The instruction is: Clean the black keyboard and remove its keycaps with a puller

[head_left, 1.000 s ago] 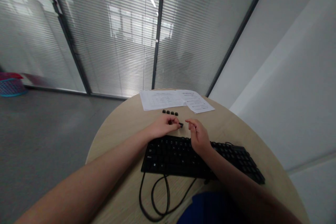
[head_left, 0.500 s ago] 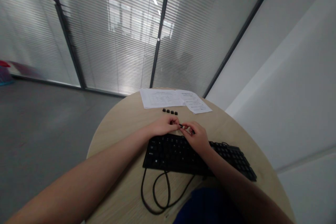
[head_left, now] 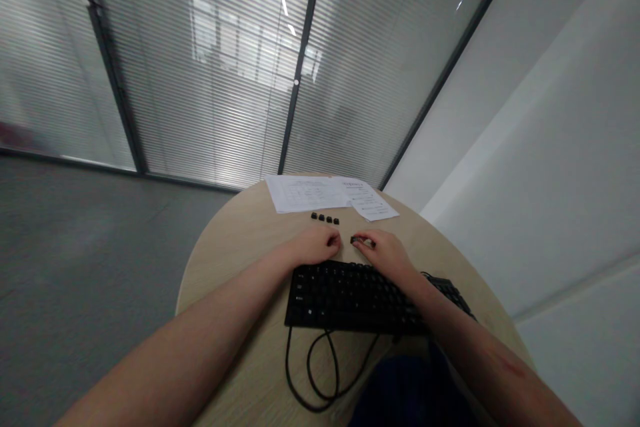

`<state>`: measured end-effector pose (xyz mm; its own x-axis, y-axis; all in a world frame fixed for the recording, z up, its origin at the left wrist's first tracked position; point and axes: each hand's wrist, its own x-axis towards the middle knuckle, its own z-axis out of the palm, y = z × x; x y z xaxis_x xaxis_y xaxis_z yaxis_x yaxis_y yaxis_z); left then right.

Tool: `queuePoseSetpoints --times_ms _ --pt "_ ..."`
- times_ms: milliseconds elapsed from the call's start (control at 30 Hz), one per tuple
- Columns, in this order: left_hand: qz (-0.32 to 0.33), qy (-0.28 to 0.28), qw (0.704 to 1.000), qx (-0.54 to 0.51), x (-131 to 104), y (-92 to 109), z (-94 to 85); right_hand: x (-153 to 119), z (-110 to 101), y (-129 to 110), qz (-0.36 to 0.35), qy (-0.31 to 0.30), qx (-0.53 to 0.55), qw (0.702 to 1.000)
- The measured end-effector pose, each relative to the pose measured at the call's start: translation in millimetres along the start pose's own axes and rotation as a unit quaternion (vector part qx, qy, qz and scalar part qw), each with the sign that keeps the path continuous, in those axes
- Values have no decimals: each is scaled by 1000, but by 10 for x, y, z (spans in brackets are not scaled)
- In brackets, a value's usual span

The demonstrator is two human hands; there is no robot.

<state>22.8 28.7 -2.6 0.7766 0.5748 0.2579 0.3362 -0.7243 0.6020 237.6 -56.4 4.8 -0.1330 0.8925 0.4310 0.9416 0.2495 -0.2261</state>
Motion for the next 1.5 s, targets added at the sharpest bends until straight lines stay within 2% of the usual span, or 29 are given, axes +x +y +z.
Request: queuePoseSetpoints --times_ms 167,267,367,600,733,867,1000,1133,1200,1233,1333,1400,1500 --pt "-22 -34 999 10 -27 -30 4 526 156 332 83 -86 54 991" --pt "-16 -52 998 -9 -34 -42 2 794 329 496 96 -99 74 988" --pt "-15 -54 998 -3 -32 -69 1 925 459 597 105 -104 83 986" --pt "-14 -68 997 26 -15 -100 16 965 595 739 107 -108 102 983" --pt "-18 -74 996 42 -8 -92 13 953 620 773 104 -109 118 981" --pt "-21 -63 998 14 -11 -86 -2 936 609 763 108 -102 127 981" --pt "-17 -58 998 -20 -14 -87 -13 938 528 719 121 -64 126 982" --pt "-22 -69 997 -32 -6 -114 -5 880 298 628 140 -7 135 981" --pt "-26 -70 997 -29 4 -132 5 763 130 555 161 27 195 967" --pt "-29 -72 997 -25 9 -139 9 676 41 511 177 50 263 947" --pt "-36 -77 996 -8 27 -154 19 340 -193 360 190 88 471 857" --pt "-33 -77 996 -9 38 -162 22 112 -276 260 209 65 528 821" --pt "-25 -78 996 -18 48 -181 16 -118 -259 144 255 8 566 784"
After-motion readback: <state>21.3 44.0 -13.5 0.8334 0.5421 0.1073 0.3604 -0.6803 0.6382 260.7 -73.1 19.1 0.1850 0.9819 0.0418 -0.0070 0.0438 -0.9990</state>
